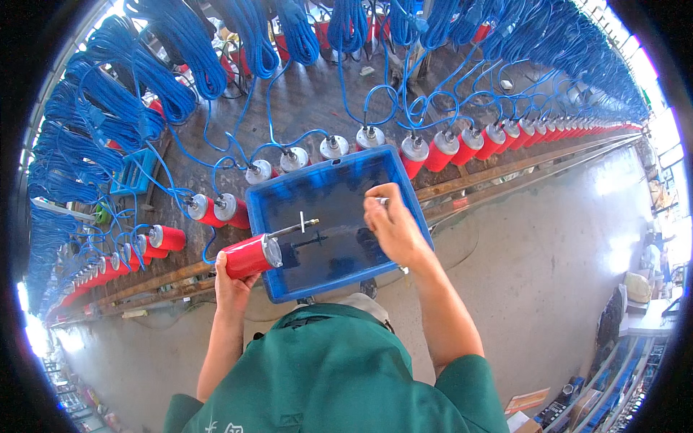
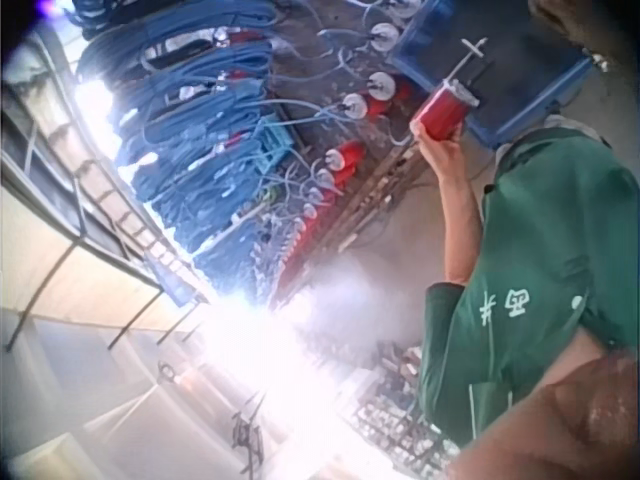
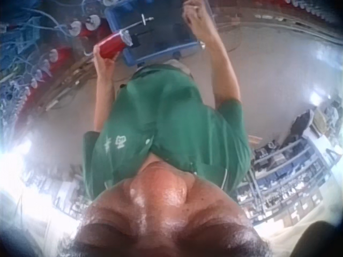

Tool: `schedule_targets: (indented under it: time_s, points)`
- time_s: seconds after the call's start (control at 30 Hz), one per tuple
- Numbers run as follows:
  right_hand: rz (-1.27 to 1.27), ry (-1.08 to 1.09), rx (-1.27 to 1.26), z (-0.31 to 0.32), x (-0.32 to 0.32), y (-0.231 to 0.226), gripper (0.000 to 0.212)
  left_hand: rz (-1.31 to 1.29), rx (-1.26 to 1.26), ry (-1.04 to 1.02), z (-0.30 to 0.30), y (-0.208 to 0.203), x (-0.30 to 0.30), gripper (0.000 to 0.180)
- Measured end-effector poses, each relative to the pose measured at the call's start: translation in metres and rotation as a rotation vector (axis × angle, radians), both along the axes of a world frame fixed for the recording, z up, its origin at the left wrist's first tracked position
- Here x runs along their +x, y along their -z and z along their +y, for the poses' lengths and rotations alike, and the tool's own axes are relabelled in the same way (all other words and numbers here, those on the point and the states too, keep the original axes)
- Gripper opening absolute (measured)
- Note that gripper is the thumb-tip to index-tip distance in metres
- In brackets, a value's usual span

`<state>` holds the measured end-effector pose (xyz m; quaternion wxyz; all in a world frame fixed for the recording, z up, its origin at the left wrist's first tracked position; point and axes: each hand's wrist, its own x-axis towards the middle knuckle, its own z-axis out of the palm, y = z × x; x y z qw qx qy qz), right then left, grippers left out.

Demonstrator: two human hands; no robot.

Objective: The person picks up red cylindrical canisters from a workbench, immerses them in a blue bin of water, and applies air with a nozzle to the valve assembly.

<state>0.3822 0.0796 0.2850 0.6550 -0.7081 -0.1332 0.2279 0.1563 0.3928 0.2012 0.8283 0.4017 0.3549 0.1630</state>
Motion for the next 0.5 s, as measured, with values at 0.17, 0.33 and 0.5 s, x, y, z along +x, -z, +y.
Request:
schedule_targets:
  time_s: [0.17, 0.33, 0.5]
  points:
    - [0.38, -0.118, 0.033, 0.052, 0.002, 0.015, 0.011, 0.008, 0.026, 0.007, 0.002, 0.002, -0.002, 0.063]
    - [0.575, -0.081, 0.113, 0.08, 0.002, 0.032, 0.015, 0.006, 0.003, -0.002, 0.001, 0.004, -0.002, 0.065]
    - [0.613, -0.092, 0.143, 0.088, 0.001, 0.038, 0.016, 0.001, -0.007, -0.001, 0.001, 0.005, -0.002, 0.066]
